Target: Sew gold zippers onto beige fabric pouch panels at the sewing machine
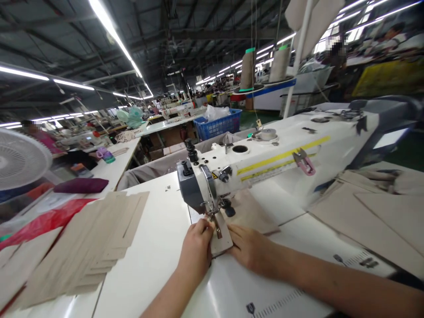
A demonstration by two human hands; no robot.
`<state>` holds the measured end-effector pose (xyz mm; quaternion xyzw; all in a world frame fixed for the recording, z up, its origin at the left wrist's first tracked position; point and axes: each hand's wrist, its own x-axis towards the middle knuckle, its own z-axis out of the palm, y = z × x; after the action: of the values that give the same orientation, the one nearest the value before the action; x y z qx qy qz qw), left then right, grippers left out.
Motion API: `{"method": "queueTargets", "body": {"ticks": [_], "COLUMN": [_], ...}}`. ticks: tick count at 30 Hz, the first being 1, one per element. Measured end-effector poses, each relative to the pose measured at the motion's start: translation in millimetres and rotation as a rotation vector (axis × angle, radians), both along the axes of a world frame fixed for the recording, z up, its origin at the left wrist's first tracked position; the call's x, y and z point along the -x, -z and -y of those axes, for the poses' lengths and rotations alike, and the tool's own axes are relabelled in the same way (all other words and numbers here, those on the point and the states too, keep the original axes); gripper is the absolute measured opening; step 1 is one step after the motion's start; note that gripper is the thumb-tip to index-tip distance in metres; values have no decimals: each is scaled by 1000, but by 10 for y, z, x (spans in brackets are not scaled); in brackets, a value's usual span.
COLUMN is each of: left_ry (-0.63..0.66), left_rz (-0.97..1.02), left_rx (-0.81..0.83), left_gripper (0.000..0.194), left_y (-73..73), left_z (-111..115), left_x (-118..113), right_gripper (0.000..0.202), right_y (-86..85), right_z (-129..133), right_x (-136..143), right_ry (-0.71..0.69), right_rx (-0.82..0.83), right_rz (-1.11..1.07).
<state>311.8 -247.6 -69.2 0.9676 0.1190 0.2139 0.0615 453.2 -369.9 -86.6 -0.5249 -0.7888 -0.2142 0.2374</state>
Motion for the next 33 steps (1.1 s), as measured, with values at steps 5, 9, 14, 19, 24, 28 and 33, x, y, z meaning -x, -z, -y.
{"method": "queueTargets", "body": {"ticks": [5, 9, 14, 19, 24, 28, 33], "left_ry": [-11, 60, 95, 92, 78, 51, -35], "left_rz": [125, 175, 179, 163, 126, 104, 25], "left_rx": [-57, -170, -209, -181, -129, -83, 32], "left_gripper": [39, 35, 28, 24, 23, 23, 27], "left_y": [65, 77, 74, 83, 93, 92, -17], "left_z": [104, 121, 66, -7, -58, -59, -1], "left_x": [61, 49, 1, -42, -68, -55, 11], "right_gripper": [29, 29, 30, 28, 20, 7, 9], "right_y": [13, -1, -42, -46, -28, -63, -219], "right_z": [-49, -39, -50, -95, -140, -184, -258], "right_x": [45, 31, 9, -46, -69, -38, 23], "right_ry": [-44, -53, -42, -47, -8, 150, 387], "right_rx": [-162, -151, -105, -24, 49, 124, 405], "right_rz": [171, 126, 48, -9, -183, -369, -404]}}
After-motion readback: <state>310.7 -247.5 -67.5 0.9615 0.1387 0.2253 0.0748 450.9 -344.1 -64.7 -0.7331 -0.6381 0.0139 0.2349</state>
